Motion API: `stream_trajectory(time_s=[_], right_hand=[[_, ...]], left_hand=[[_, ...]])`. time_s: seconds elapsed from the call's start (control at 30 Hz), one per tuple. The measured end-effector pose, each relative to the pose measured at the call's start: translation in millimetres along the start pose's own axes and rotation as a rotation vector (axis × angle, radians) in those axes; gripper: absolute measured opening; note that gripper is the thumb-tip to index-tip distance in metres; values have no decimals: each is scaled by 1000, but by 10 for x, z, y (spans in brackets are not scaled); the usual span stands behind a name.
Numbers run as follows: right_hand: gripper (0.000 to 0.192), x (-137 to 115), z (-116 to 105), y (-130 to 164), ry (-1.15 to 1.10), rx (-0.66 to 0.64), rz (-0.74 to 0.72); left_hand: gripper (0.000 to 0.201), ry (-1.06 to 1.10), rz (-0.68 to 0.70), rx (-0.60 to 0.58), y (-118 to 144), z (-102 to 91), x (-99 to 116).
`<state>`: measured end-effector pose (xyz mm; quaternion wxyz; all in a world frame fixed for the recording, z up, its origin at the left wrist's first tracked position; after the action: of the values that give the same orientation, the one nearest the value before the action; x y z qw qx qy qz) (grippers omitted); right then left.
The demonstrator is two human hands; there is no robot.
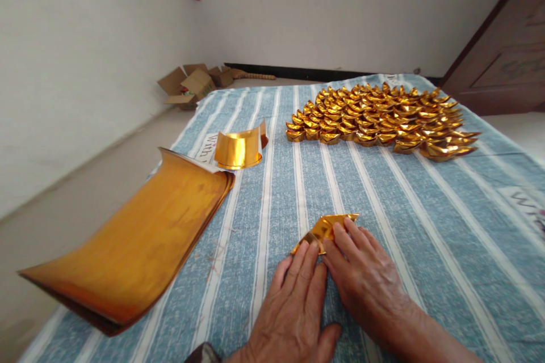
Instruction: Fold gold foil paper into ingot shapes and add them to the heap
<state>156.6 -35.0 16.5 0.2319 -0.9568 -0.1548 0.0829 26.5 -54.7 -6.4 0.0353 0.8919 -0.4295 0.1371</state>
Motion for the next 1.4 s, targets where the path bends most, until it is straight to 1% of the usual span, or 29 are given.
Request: stream_trajectory(time_s=[0.23,0.6,0.7,0.8,0.93,1.1,1.27,1.4], right_hand=[[28,-4,13,11,-1,-6,2],[28,-5,6,15,-1,-8,-4],[29,-6,-5,7,2,2,-8],[29,-3,-10,-2,-1,2,-6],[29,8,-4,0,-13,-19,9],[37,17,-15,13,-24,-41,-4],[30,54,-32,28,-41,-64,-40],[30,87,-39,39,-75,-123,-67]], left_hand=[[77,-17,1,-1,-11,-10,8],[75,13,-18,-12,-7,-4,0],[74,33,-26,5,-14,-52,18],[75,37,-43,29,-28,-141,50],[74,40,-47,37,-55,-209,77],[74,52,-29,-24,-85,-149,72],[72,61,-37,-9,-65,-159,84],[73,101,-31,-28,-65,-197,95]])
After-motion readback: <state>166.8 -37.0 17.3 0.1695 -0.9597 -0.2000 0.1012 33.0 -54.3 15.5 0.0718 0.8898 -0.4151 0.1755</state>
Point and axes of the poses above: each hand's wrist, its own y-axis away from the middle knuckle, its own z-axis out of the palm, x = y × z, the point moved 5 cm from there along -y, towards the middle knuckle, and after that the axes turned 3 degrees about z, right-handed, at the moved point
